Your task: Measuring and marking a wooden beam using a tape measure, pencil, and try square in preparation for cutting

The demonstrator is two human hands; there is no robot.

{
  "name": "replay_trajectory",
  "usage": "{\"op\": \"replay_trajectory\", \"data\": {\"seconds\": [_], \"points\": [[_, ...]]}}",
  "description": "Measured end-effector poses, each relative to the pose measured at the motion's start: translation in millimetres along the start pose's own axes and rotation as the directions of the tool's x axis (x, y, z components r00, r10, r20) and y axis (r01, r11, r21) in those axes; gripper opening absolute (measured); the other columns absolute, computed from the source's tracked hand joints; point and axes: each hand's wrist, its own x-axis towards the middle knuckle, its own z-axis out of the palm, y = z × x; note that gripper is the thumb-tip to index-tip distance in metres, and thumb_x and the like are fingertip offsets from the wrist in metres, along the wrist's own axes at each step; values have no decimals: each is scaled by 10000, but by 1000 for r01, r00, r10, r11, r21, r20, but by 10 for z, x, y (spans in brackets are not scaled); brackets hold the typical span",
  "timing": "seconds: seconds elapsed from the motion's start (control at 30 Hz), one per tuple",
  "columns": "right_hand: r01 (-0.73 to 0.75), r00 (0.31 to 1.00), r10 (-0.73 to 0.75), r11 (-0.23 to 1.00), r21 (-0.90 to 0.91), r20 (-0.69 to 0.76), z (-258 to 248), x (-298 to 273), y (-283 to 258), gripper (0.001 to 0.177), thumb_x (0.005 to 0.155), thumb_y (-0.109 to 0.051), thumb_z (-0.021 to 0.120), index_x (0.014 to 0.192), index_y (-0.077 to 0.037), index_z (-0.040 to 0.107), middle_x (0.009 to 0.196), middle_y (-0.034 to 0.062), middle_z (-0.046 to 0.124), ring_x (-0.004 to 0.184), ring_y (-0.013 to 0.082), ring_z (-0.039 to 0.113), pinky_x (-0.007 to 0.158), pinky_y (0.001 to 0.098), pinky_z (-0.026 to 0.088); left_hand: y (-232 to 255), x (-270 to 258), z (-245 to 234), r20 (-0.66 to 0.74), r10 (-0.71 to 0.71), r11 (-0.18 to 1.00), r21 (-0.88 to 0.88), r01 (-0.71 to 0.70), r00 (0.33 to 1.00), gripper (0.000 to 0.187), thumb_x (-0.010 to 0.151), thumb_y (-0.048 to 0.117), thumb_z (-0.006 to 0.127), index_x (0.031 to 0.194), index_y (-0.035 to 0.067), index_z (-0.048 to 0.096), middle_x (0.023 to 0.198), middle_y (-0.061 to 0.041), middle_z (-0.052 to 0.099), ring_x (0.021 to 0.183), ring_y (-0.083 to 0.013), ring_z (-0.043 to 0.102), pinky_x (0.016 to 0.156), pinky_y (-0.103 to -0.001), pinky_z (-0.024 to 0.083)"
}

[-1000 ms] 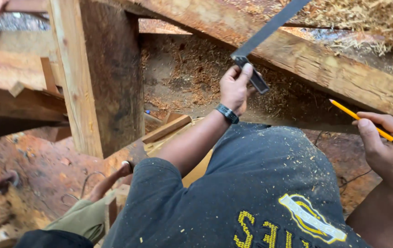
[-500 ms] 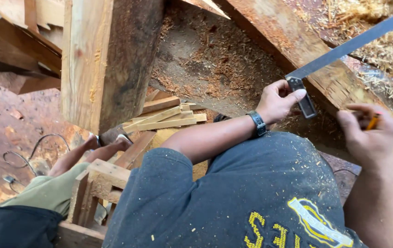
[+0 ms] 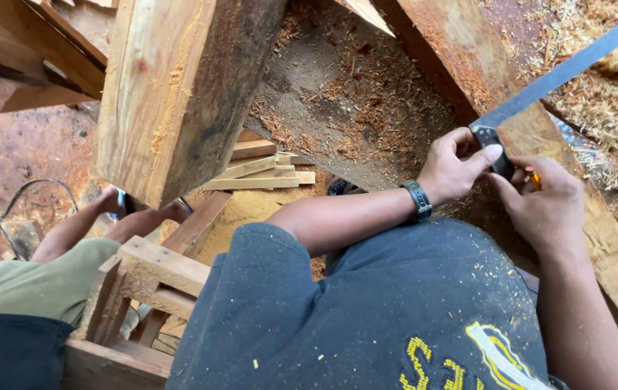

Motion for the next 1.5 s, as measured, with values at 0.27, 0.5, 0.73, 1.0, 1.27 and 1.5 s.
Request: {"op": "replay_trajectory", "data": {"seconds": [0.27,0.5,0.73,1.0,1.27,1.5], "points": [[48,996,-44,997,53,-73,23,364,-314,168,1018,-34,829,1177,-2,787,872,78,644,697,162,527,667,317,444,420,63,-424,95,159,987,-8,-159,983,398,864,368,702,1171,115,692,1078,-53,784,938,-155,746,878,-318,615],[-151,929,206,969,194,-309,-355,69,-153,232,1085,-14,910,1218,61,736,923,98,567,717,132,483,664,272,420,1256,914,-967,805,289,-195,580,-791,518,1232,768,792,1064,1588,194,366,1583,-162,434,1487,-413,337,1236,-623,269],[-302,589,503,863,405,-632,-442,-1140,427,300,1035,-47,923,1148,67,669,892,107,565,738,147,504,661,289,409,475,789,584,953,-59,-217,279,-935,298,1406,517,729,981,1599,119,322,1594,-235,395,1475,-446,360,1208,-623,242],[-500,34,736,599,626,-676,140,-2876,676,235,995,-12,871,1060,26,648,907,64,577,758,125,519,668,273,432,-529,518,1648,964,-88,-157,236,-959,252,457,916,189,457,1364,119,520,1216,-139,656,1101,-367,632,1014,-657,403],[-465,-197,791,444,766,-579,938,-4040,1044,348,954,-13,899,1012,17,556,885,113,614,731,137,575,643,270,445,-500,-20,1676,809,-451,-113,367,-923,377,442,818,304,650,1230,157,582,1216,-151,627,1120,-391,592,920,-568,446],[-376,-14,803,549,747,-596,1053,-4658,2065,290,1054,-29,942,1216,19,705,1104,103,688,924,165,638,782,336,550,-1310,-51,2262,683,-638,-47,426,-903,356,556,859,444,703,1379,288,578,1417,-57,617,1303,-346,598,1042,-528,482]]}}
